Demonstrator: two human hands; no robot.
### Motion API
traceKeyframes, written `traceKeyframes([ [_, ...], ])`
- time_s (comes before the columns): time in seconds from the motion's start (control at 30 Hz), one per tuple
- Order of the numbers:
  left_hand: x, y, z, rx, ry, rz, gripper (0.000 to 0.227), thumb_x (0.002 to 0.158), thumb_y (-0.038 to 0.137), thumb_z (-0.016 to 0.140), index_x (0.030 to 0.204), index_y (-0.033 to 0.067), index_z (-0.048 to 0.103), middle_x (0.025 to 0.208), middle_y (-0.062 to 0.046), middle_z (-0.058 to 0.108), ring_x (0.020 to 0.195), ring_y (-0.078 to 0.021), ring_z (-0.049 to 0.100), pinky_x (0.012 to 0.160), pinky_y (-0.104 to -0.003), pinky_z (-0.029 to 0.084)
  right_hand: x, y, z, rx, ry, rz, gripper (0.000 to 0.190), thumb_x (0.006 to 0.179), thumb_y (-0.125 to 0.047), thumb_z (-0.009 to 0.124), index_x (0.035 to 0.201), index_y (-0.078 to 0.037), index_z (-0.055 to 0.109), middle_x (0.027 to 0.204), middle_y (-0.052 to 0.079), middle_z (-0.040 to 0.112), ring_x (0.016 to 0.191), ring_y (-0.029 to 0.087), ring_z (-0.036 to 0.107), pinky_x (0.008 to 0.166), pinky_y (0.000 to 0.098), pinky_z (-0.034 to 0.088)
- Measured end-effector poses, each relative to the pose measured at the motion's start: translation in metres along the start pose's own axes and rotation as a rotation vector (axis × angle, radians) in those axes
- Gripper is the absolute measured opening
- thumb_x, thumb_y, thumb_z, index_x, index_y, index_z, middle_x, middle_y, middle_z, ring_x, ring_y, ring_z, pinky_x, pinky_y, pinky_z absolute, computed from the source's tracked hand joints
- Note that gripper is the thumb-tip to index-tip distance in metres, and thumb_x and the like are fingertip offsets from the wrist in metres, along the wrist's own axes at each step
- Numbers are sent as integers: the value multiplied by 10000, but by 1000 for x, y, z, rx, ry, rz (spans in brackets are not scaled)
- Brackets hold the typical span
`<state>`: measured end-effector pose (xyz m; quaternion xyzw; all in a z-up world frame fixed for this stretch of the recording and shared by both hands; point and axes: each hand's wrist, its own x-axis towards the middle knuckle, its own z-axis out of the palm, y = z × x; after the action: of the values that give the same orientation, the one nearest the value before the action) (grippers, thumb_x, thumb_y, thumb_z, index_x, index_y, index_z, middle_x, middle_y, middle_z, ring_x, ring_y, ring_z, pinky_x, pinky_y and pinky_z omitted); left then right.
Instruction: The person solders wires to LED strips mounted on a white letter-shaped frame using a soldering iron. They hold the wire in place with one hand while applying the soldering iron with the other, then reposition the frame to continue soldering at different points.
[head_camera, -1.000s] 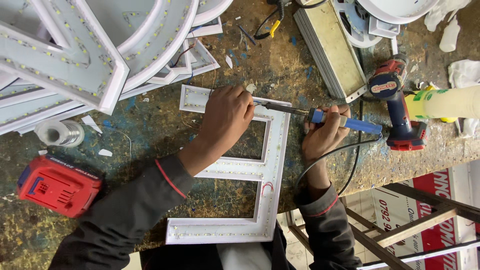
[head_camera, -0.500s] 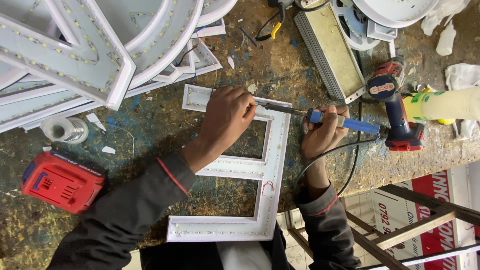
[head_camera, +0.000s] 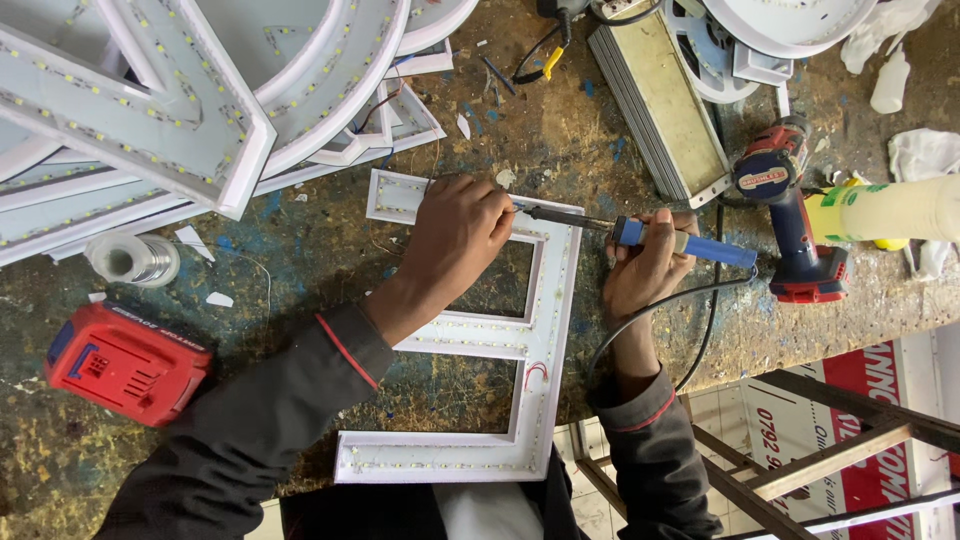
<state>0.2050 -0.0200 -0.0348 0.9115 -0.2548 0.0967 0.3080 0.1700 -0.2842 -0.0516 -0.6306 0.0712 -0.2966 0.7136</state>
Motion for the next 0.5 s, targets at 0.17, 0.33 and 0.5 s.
traceKeyframes([
  [0.17,1,-4,5,52,-4,27,166,1120,199,733,963,168,691,880,-37,693,969,-282,786,919,-530,635,-1,-6,4,-6,7,15,244,1194,-233,628,994,-103,575,709,138,638,480,131,532,483,295,493],
  [0.33,-2,-3,9,100,3,31,164,1141,218,712,988,164,682,940,-57,706,991,-290,796,935,-515,628,-3,-6,3,-64,-3,-3,251,1205,-232,625,1005,-84,591,721,163,650,483,144,543,495,295,501],
  [0.5,4,0,-5,11,22,18,129,1110,130,745,992,121,695,906,-94,707,977,-342,808,906,-567,646,-1,-10,7,-3,38,26,240,1186,-230,631,990,-95,596,696,139,640,471,126,524,489,291,502],
])
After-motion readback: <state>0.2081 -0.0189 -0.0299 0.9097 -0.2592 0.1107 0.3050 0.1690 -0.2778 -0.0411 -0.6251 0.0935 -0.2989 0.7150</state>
